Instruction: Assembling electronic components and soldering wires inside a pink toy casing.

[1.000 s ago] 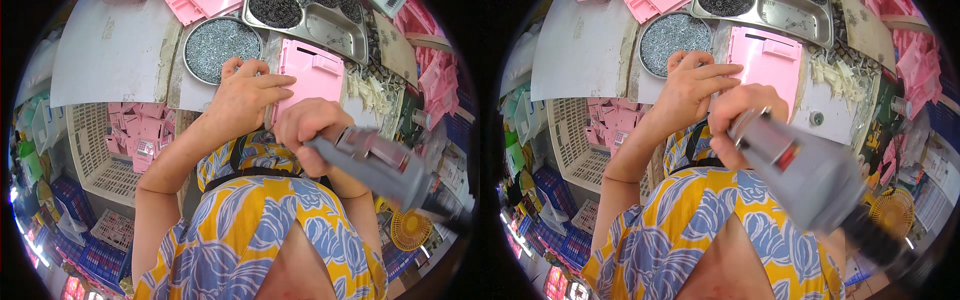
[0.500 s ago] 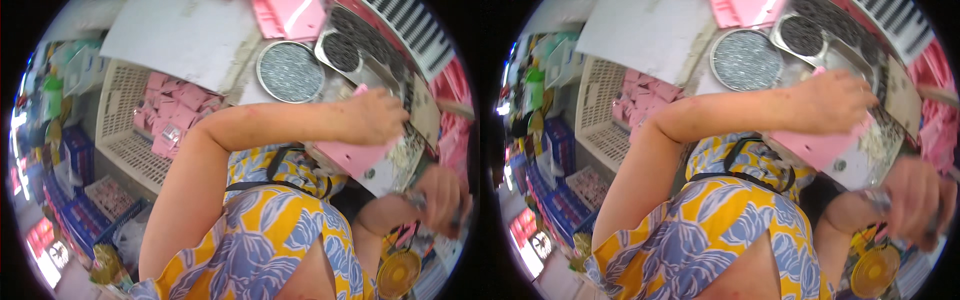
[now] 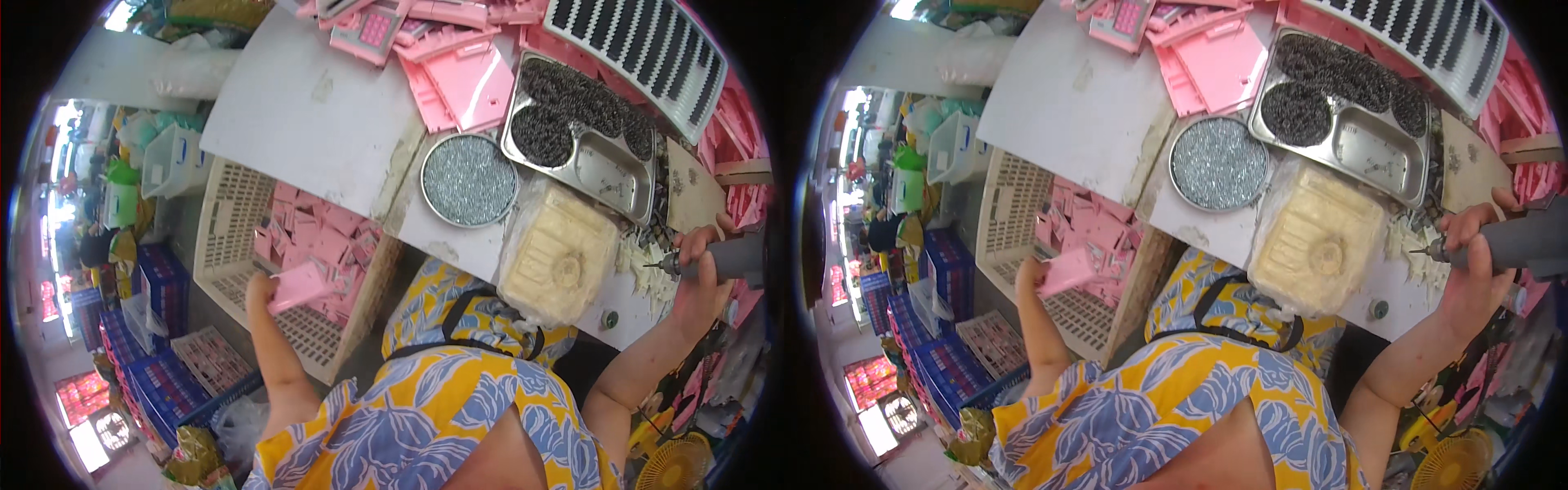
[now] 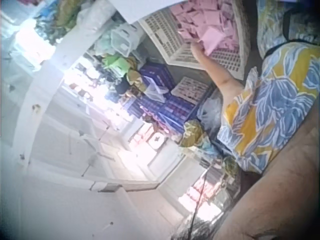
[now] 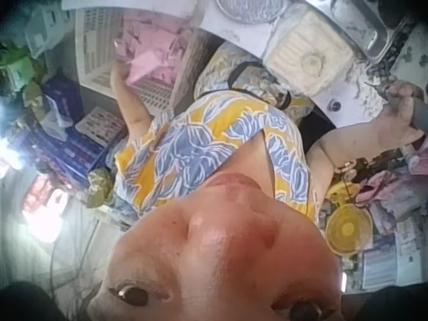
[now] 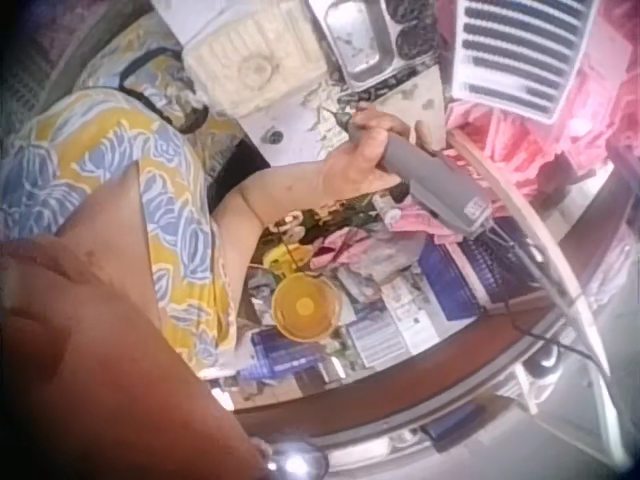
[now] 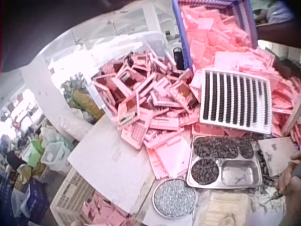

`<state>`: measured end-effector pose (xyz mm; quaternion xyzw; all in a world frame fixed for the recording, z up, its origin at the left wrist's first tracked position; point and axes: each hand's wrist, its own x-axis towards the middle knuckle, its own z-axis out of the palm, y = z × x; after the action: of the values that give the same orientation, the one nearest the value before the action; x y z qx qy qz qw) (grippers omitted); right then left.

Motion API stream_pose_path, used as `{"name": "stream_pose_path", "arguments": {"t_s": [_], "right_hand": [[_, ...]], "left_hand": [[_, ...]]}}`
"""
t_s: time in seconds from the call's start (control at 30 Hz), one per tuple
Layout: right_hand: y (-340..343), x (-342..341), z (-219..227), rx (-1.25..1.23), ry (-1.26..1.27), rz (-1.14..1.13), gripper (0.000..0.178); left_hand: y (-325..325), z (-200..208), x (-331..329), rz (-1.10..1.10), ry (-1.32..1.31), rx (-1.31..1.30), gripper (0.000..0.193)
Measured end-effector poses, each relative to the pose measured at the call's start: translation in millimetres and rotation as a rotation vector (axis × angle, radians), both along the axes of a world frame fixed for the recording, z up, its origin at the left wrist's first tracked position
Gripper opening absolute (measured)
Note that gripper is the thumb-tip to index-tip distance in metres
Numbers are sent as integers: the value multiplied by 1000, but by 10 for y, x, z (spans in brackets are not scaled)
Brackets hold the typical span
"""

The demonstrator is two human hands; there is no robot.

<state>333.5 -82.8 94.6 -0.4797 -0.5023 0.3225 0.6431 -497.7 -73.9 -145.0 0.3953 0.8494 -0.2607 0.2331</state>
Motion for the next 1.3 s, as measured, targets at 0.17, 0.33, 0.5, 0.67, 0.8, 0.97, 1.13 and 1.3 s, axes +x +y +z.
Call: {"name": "stream_pose_path", "arguments": {"t_s": [0.17, 0.33, 0.5, 0.67, 0.8, 0.97, 1.13, 1.3], "right_hand": [[17, 35, 56, 20, -12, -48, 57], [105, -125, 35, 24, -52, -22, 59], [45, -70, -6, 30, -36, -71, 61], [-57, 68, 20, 42, -58, -160, 62], [-83, 175, -23, 77, -234, -258, 61], [-156, -69, 8, 348, -368, -654, 54], [-176, -347, -600, -370, 589, 283, 72], [-46, -1018, -814, -628, 1313, 428, 73]], "left_hand": [[1366, 1233, 2216, -242, -551, 1097, 33], [3157, 1808, 3410, -482, -559, 1570, 70], [4561, 2066, 3752, -364, -583, 1318, 151], [4606, 2141, 4268, -464, -437, 1051, 140], [4737, 2174, 3828, -705, -183, 1153, 59], [3968, 2810, 3152, -998, -523, 1691, 35], [2170, 2858, 4340, -1146, -1346, 1476, 36], [1216, 2105, 4983, -1503, -1572, 999, 35]]}}
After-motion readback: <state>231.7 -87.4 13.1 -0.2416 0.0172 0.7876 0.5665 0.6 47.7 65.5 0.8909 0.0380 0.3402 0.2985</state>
